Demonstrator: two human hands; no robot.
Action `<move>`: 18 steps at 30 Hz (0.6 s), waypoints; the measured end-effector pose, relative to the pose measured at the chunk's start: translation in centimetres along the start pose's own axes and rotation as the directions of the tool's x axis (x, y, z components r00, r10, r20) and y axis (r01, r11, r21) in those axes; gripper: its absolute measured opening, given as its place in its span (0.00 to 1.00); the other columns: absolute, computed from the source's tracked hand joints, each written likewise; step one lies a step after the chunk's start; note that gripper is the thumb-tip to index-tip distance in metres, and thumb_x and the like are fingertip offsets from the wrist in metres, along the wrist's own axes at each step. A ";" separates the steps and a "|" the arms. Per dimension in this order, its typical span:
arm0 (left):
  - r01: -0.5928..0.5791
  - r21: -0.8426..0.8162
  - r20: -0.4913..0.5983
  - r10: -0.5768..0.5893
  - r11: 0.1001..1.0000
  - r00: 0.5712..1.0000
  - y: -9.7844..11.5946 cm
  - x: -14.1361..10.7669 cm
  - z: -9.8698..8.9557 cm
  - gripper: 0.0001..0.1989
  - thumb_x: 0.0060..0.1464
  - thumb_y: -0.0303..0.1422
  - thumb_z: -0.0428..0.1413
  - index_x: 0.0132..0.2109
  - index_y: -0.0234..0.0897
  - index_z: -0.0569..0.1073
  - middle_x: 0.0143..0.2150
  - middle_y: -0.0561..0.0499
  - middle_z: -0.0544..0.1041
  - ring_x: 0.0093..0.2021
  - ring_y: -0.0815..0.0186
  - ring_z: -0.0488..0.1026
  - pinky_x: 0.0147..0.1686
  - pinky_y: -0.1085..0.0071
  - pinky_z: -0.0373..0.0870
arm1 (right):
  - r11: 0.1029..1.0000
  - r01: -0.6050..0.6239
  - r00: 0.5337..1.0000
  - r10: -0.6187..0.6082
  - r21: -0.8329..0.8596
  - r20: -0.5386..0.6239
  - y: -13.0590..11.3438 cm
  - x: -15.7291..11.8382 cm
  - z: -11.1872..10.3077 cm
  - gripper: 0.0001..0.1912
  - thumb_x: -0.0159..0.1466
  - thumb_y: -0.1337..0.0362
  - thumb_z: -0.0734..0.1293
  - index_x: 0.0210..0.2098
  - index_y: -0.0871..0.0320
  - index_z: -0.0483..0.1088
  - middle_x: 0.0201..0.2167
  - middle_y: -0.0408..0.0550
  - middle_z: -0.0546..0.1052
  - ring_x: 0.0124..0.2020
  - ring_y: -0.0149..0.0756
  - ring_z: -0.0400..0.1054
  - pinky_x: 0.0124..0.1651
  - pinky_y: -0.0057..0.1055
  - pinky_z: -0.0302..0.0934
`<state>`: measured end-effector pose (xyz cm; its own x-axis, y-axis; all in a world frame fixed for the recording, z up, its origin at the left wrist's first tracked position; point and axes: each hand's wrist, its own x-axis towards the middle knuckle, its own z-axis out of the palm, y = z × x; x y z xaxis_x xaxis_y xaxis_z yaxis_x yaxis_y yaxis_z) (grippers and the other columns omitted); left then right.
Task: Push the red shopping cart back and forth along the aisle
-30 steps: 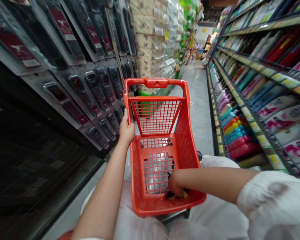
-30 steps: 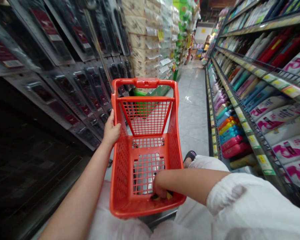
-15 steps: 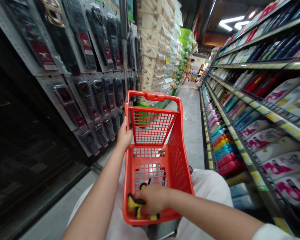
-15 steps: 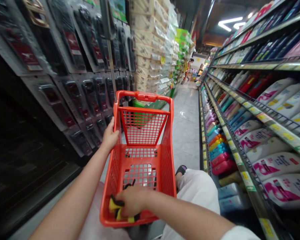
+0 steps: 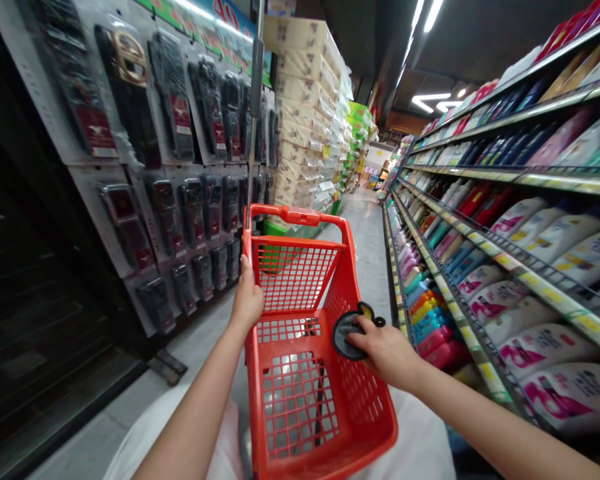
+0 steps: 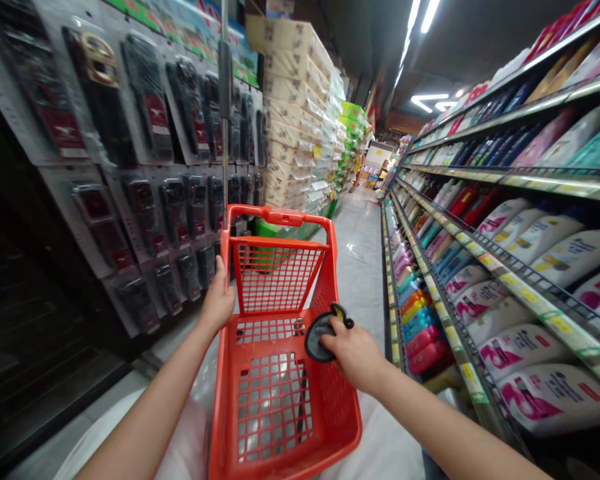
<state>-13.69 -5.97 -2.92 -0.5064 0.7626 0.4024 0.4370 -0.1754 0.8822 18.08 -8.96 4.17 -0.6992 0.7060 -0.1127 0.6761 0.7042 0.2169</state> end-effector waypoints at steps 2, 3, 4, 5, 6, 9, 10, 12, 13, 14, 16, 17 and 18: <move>-0.006 0.013 -0.014 0.006 1.000 1.000 0.1 -0.2 0.0 0.45 0.47 0.16 0.47 0.72 0.31 0.43 0.73 0.45 0.45 0.71 0.63 0.44 0.69 0.63 0.41 | 0.999 -0.037 0.999 0.038 0.034 -0.028 0.7 -0.4 0.7 0.20 0.58 0.59 0.67 0.50 0.50 0.71 0.58 0.54 0.65 0.41 0.42 0.71 0.40 0.34 0.63; -0.006 0.023 -0.016 0.006 1.000 1.000 0.1 -0.3 0.0 0.44 0.47 0.16 0.47 0.71 0.30 0.44 0.73 0.44 0.46 0.71 0.63 0.44 0.69 0.63 0.41 | 0.997 -0.055 0.998 0.057 0.049 -0.038 1.0 -0.4 1.1 0.20 0.57 0.58 0.68 0.50 0.51 0.71 0.58 0.54 0.65 0.40 0.41 0.71 0.40 0.33 0.63; -0.005 0.034 -0.015 0.006 0.999 1.000 0.1 -0.3 0.0 0.43 0.47 0.17 0.47 0.71 0.28 0.46 0.73 0.43 0.46 0.71 0.62 0.44 0.69 0.63 0.40 | 0.995 -0.077 0.996 0.080 0.066 -0.048 1.4 -0.2 1.4 0.20 0.57 0.58 0.68 0.50 0.51 0.70 0.57 0.54 0.65 0.39 0.39 0.71 0.39 0.32 0.62; -0.009 0.044 -0.014 0.010 0.999 1.000 0.1 -0.3 0.0 0.42 0.47 0.17 0.47 0.71 0.27 0.47 0.72 0.43 0.47 0.71 0.62 0.45 0.69 0.64 0.40 | 0.992 -0.101 0.993 0.106 0.081 -0.056 2.0 0.2 1.7 0.20 0.58 0.59 0.67 0.50 0.51 0.70 0.55 0.53 0.65 0.38 0.37 0.71 0.39 0.31 0.62; -0.018 0.051 -0.013 0.019 0.999 1.000 0.0 -0.4 0.0 0.42 0.47 0.17 0.47 0.71 0.27 0.47 0.72 0.42 0.47 0.71 0.61 0.45 0.69 0.64 0.40 | 0.988 -0.122 0.989 0.129 0.092 -0.067 2.7 1.0 1.8 0.20 0.59 0.60 0.66 0.51 0.50 0.69 0.54 0.52 0.65 0.37 0.36 0.70 0.39 0.30 0.61; -0.038 0.037 -0.015 0.039 0.999 0.999 -0.4 -0.5 0.0 0.43 0.48 0.18 0.48 0.71 0.33 0.47 0.72 0.46 0.49 0.71 0.61 0.46 0.69 0.63 0.41 | 0.979 -0.185 0.973 0.195 0.087 -0.124 5.2 5.0 1.5 0.20 0.62 0.58 0.63 0.54 0.49 0.67 0.53 0.50 0.64 0.38 0.35 0.70 0.40 0.29 0.60; -0.040 0.030 -0.017 0.040 0.999 0.999 -0.5 -0.6 0.1 0.43 0.48 0.18 0.48 0.71 0.35 0.48 0.72 0.47 0.49 0.71 0.61 0.47 0.69 0.63 0.42 | 0.975 -0.211 0.965 0.219 0.069 -0.142 6.1 6.7 1.2 0.20 0.64 0.56 0.62 0.55 0.48 0.66 0.54 0.51 0.64 0.38 0.35 0.69 0.40 0.29 0.60; -0.037 0.028 -0.022 0.037 0.999 0.999 -0.7 -0.8 0.1 0.43 0.48 0.18 0.48 0.71 0.36 0.48 0.72 0.48 0.49 0.71 0.62 0.46 0.68 0.64 0.42 | 0.963 -0.270 0.946 0.268 0.014 -0.183 7.9 10.1 0.2 0.21 0.65 0.53 0.60 0.57 0.48 0.64 0.55 0.52 0.64 0.41 0.38 0.69 0.41 0.31 0.60; -0.035 0.033 -0.025 0.035 0.999 0.999 -0.7 -0.9 0.2 0.43 0.49 0.18 0.48 0.71 0.36 0.48 0.72 0.48 0.49 0.71 0.62 0.46 0.68 0.65 0.42 | 0.959 -0.283 0.939 0.272 -0.024 -0.211 8.6 11.7 -0.3 0.21 0.66 0.53 0.60 0.57 0.48 0.64 0.56 0.53 0.64 0.44 0.42 0.67 0.43 0.33 0.60; -0.034 0.040 -0.028 0.035 0.999 0.999 -0.6 -1.1 0.3 0.43 0.49 0.18 0.48 0.71 0.37 0.48 0.72 0.48 0.49 0.71 0.62 0.46 0.68 0.66 0.43 | 0.953 -0.297 0.926 0.270 -0.064 -0.265 9.2 13.2 -0.9 0.21 0.66 0.53 0.60 0.56 0.49 0.65 0.58 0.55 0.63 0.49 0.47 0.65 0.46 0.37 0.60; -0.041 0.050 -0.032 0.043 0.998 0.999 -0.4 -1.3 0.5 0.43 0.49 0.18 0.48 0.71 0.38 0.48 0.72 0.49 0.49 0.71 0.63 0.47 0.69 0.66 0.43 | 0.952 -0.277 0.912 0.217 -0.133 -0.349 10.2 15.5 -1.7 0.19 0.65 0.56 0.62 0.54 0.54 0.68 0.64 0.58 0.58 0.58 0.55 0.55 0.55 0.44 0.54; -0.047 0.051 -0.040 0.049 0.998 0.998 -0.3 -1.3 0.6 0.43 0.49 0.18 0.48 0.71 0.39 0.48 0.72 0.50 0.50 0.71 0.63 0.47 0.69 0.66 0.43 | 0.955 -0.247 0.918 0.175 -0.167 -0.356 10.4 16.3 -1.9 0.18 0.65 0.59 0.62 0.52 0.58 0.69 0.65 0.61 0.57 0.61 0.56 0.51 0.58 0.46 0.51; -0.051 0.054 -0.050 0.054 0.997 0.997 -0.1 -1.4 0.7 0.43 0.49 0.17 0.47 0.71 0.39 0.48 0.72 0.51 0.50 0.71 0.64 0.47 0.69 0.66 0.43 | 0.959 -0.203 0.933 0.128 -0.197 -0.337 10.6 16.8 -2.1 0.17 0.66 0.62 0.61 0.51 0.62 0.70 0.63 0.63 0.59 0.62 0.56 0.49 0.59 0.46 0.48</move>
<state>-12.52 -6.52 -3.78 -0.5186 0.7202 0.4608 0.5016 -0.1801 0.8461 12.99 10.21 6.60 -0.6441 0.7233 0.2492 0.7445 0.5177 0.4215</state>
